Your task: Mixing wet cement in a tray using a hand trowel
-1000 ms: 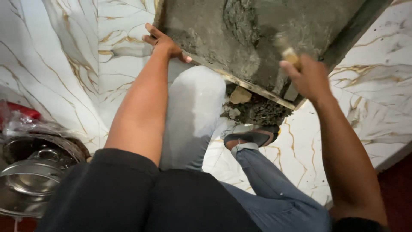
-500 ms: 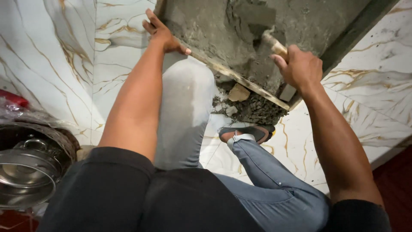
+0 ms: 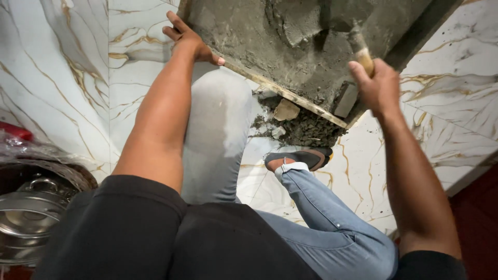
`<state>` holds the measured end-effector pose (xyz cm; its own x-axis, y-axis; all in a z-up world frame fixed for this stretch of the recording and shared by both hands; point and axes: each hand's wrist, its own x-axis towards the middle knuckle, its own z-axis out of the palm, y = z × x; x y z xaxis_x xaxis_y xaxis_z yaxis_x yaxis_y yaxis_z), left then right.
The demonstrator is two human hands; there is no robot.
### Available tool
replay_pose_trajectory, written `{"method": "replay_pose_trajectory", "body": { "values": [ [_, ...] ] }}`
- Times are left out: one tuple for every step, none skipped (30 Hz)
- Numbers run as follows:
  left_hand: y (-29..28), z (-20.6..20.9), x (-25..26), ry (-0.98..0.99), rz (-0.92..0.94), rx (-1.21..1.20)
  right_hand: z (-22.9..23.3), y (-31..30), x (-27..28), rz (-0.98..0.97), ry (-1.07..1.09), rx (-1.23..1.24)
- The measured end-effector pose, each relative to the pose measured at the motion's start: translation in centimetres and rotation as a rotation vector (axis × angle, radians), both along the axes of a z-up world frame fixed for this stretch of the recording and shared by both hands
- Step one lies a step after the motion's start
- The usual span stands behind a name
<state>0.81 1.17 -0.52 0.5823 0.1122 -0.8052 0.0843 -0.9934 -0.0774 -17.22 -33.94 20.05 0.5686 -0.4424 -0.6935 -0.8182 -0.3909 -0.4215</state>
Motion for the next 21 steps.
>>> {"method": "replay_pose_trajectory", "body": {
  "values": [
    [0.1,-0.2,0.0,-0.001,-0.004,0.001,-0.5,0.6,-0.3,-0.004,-0.001,0.001],
    [0.2,-0.3,0.0,-0.003,0.014,-0.009,-1.1,1.2,-0.6,0.109,0.018,0.007],
    [0.1,-0.5,0.0,-0.005,0.027,-0.021,-1.6,1.8,-1.0,0.217,0.037,0.012],
    [0.3,-0.9,0.0,-0.007,0.018,-0.022,-2.2,2.4,-1.2,0.207,0.035,0.011],
    [0.4,-1.4,-0.2,-0.047,0.080,-0.044,-2.6,3.1,-1.7,0.278,0.032,0.075],
    [0.6,-1.8,-0.3,-0.086,0.142,-0.065,-3.1,3.7,-2.1,0.348,0.029,0.139],
    [0.4,-1.5,-0.2,-0.090,0.131,-0.069,-3.2,4.3,-2.3,0.337,0.025,0.135],
    [0.2,-1.2,0.1,-0.014,0.090,-0.030,-3.3,4.9,-2.5,0.412,-0.047,0.088],
    [0.2,-0.9,0.1,0.065,0.055,0.012,-3.3,5.5,-2.7,0.492,-0.115,0.042],
    [-0.2,-0.2,0.3,0.064,0.049,0.011,-3.6,5.6,-2.8,0.486,-0.116,0.040],
    [-0.4,0.4,0.4,0.088,-0.028,0.030,-3.9,5.9,-2.9,0.515,-0.147,-0.022],
    [-0.6,1.1,0.5,0.113,-0.104,0.049,-4.2,6.2,-3.0,0.544,-0.179,-0.085],
    [-0.6,0.9,0.5,0.111,-0.104,0.049,-3.9,6.2,-2.8,0.544,-0.181,-0.085],
    [-0.5,0.7,0.5,0.116,-0.069,0.039,-3.7,6.3,-2.5,0.507,-0.191,-0.087],
    [-0.5,0.5,0.5,0.122,-0.033,0.029,-3.4,6.4,-2.3,0.472,-0.201,-0.089],
    [-0.3,0.0,0.5,0.120,-0.032,0.029,-3.5,6.3,-2.0,0.474,-0.203,-0.089],
    [-0.1,-0.5,0.4,0.109,-0.006,0.014,-3.5,6.1,-1.8,0.478,-0.202,-0.087],
    [0.1,-0.9,0.3,0.097,0.019,-0.001,-3.5,5.9,-1.5,0.483,-0.201,-0.086],
    [0.2,-0.9,0.2,0.093,0.019,-0.003,-3.6,5.8,-1.5,0.483,-0.204,-0.088],
    [0.2,-0.8,0.1,0.072,0.061,-0.023,-3.7,5.6,-1.5,0.507,-0.236,-0.069],
    [0.3,-0.7,0.1,0.048,0.102,-0.043,-3.9,5.4,-1.4,0.531,-0.271,-0.049]
  ]
}}
